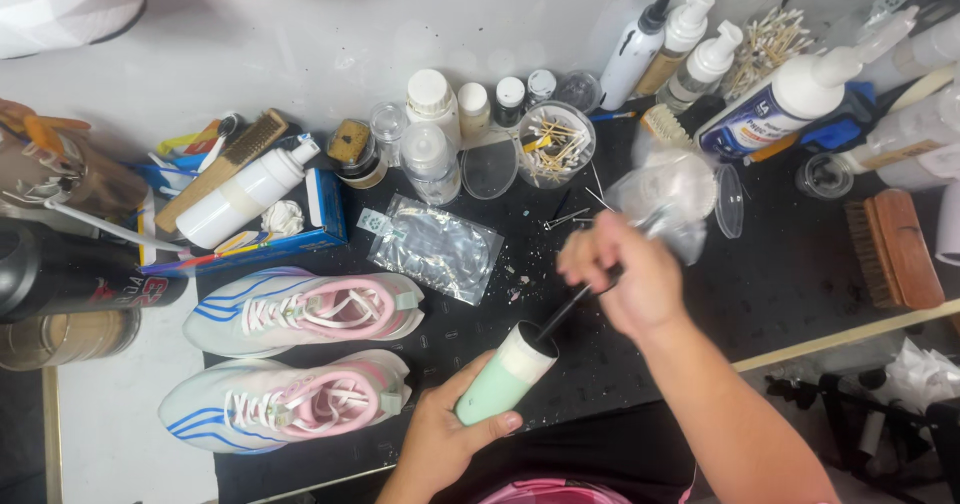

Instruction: The person stuffs plastic bags into the toe boxes of two pairs of sneakers to maintain their shape. They handle a light green cylindrical container and a plastic bag, then place the bag into the shoes. The person also adjusts the laces and positions the shoes on the workbench.

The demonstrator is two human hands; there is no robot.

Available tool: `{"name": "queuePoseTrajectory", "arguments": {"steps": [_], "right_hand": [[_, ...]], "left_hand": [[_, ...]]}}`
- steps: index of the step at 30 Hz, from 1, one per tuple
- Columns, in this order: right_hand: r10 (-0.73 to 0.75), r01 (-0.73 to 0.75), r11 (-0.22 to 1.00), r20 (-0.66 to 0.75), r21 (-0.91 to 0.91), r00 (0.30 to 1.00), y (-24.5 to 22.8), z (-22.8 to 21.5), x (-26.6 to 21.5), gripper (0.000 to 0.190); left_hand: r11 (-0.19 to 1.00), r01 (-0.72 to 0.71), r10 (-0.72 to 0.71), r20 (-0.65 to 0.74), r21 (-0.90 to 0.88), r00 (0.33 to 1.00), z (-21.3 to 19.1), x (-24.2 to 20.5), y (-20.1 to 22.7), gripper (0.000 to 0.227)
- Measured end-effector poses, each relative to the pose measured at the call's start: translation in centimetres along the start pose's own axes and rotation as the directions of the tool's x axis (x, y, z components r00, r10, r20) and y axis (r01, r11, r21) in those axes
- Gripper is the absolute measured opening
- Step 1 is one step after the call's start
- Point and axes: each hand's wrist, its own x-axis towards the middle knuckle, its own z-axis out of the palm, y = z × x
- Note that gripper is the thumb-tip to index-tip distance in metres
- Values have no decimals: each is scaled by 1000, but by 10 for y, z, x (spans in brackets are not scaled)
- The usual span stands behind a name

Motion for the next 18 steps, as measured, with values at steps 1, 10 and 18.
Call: {"name": "queuePoseTrajectory", "arguments": {"steps": [1,10,18], "right_hand": [[-33,34,999,-31,35,999,-11,2,6,37],[98,-97,992,-2,77,995,37,17,-18,38],[-162,168,985,-156,28,974,-9,23,-5,44]], "left_hand": [[999,-46,46,-6,20,999,-2,1,2,72],[995,-83,84,-22,52,996,4,11,14,71],[997,-62,61,9,54,998,-5,7,10,74]]}}
